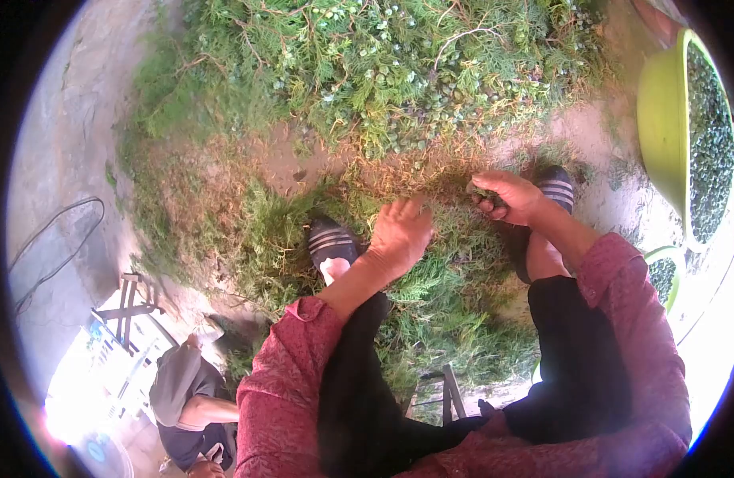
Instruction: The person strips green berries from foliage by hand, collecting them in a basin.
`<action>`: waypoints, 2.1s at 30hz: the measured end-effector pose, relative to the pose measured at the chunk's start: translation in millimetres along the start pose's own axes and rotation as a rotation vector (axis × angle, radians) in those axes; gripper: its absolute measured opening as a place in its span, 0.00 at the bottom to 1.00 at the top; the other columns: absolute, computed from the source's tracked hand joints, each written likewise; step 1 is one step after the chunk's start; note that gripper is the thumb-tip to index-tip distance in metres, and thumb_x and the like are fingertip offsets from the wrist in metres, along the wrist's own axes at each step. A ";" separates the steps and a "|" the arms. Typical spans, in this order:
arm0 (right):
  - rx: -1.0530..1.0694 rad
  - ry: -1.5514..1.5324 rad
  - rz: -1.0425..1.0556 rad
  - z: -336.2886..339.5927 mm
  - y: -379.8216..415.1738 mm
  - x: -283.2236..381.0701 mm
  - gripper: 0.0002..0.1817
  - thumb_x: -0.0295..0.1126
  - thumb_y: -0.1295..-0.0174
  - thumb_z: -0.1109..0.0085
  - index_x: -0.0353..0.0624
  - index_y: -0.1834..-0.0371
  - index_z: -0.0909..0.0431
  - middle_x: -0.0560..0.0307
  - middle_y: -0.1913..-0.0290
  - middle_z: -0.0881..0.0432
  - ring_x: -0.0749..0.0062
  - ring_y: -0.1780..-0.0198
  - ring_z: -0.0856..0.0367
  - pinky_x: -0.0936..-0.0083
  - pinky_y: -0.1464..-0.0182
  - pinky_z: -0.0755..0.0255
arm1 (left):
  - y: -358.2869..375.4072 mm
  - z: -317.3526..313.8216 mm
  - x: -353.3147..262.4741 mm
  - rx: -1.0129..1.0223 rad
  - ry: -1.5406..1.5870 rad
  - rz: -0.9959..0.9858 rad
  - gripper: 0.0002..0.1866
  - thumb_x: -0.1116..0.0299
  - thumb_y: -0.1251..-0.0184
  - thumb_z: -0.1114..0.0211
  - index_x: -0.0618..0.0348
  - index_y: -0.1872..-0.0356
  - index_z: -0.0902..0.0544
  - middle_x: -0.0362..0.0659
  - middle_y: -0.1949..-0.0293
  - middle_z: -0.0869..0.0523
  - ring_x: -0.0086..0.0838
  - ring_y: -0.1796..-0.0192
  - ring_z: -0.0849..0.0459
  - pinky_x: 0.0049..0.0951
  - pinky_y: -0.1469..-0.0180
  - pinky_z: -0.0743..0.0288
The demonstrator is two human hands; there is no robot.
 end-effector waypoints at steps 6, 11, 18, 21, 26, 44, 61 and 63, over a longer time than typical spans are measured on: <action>-0.015 0.030 0.027 -14.7 0.7 3.6 0.12 0.42 0.43 0.42 0.46 0.65 0.28 0.67 0.71 0.30 0.84 0.75 0.33 0.89 0.84 0.48 | -38.1 22.1 44.3 -0.259 0.252 0.309 0.05 0.71 0.47 0.42 0.57 0.69 0.26 0.49 0.69 0.24 0.45 0.72 0.21 0.41 0.73 0.26; -0.004 0.042 0.020 -27.2 1.2 11.4 0.12 0.41 0.42 0.43 0.45 0.67 0.28 0.66 0.70 0.29 0.84 0.77 0.34 0.90 0.84 0.48 | -53.8 3.7 45.6 -0.112 0.048 0.316 0.04 0.71 0.48 0.42 0.56 0.70 0.27 0.49 0.69 0.22 0.44 0.70 0.20 0.39 0.72 0.25; 0.006 -0.008 -0.027 -17.9 1.5 -0.7 0.11 0.41 0.42 0.43 0.46 0.67 0.27 0.66 0.72 0.28 0.84 0.77 0.32 0.90 0.85 0.48 | -53.4 7.6 54.3 -0.188 0.157 0.311 0.06 0.71 0.50 0.41 0.56 0.70 0.28 0.48 0.74 0.22 0.43 0.70 0.20 0.40 0.70 0.25; 0.027 -0.042 -0.017 -14.8 -0.7 -1.3 0.10 0.40 0.40 0.45 0.46 0.66 0.27 0.66 0.73 0.29 0.84 0.77 0.33 0.90 0.85 0.49 | -58.2 22.1 59.6 -0.301 0.236 0.393 0.07 0.71 0.49 0.41 0.57 0.69 0.28 0.48 0.75 0.22 0.43 0.71 0.21 0.40 0.69 0.26; -0.008 -0.035 -0.005 -17.5 0.5 0.8 0.09 0.37 0.40 0.46 0.45 0.65 0.27 0.65 0.73 0.29 0.83 0.77 0.33 0.89 0.86 0.49 | -76.4 14.0 59.7 -0.222 0.185 0.402 0.10 0.70 0.50 0.39 0.57 0.66 0.26 0.49 0.70 0.21 0.42 0.67 0.20 0.38 0.66 0.26; -0.016 -0.126 0.034 -29.9 3.9 5.9 0.14 0.45 0.38 0.50 0.45 0.62 0.26 0.62 0.70 0.25 0.81 0.75 0.30 0.87 0.82 0.43 | -55.1 32.9 9.8 -0.213 0.588 0.279 0.13 0.75 0.51 0.36 0.60 0.61 0.23 0.44 0.74 0.20 0.22 0.72 0.21 0.23 0.70 0.27; -0.151 -0.518 0.541 32.5 188.8 12.7 0.06 0.29 0.42 0.47 0.47 0.62 0.29 0.62 0.69 0.31 0.83 0.76 0.35 0.93 0.84 0.45 | 161.1 119.9 51.0 -0.390 0.549 0.826 0.12 0.71 0.46 0.39 0.66 0.61 0.21 0.49 0.68 0.17 0.29 0.67 0.19 0.27 0.62 0.26; -0.204 -0.572 0.693 59.4 252.9 -13.1 0.06 0.28 0.43 0.47 0.47 0.62 0.29 0.62 0.68 0.30 0.83 0.75 0.35 0.93 0.83 0.44 | 207.0 119.2 46.7 -0.385 0.684 0.972 0.12 0.71 0.46 0.39 0.68 0.63 0.22 0.46 0.72 0.19 0.25 0.73 0.22 0.25 0.69 0.28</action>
Point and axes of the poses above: each hand's wrist, its own y-axis away from the middle knuckle, its own z-axis out of the back of the hand, x = y × z, the point moved 6 cm from there along -y, towards the middle knuckle
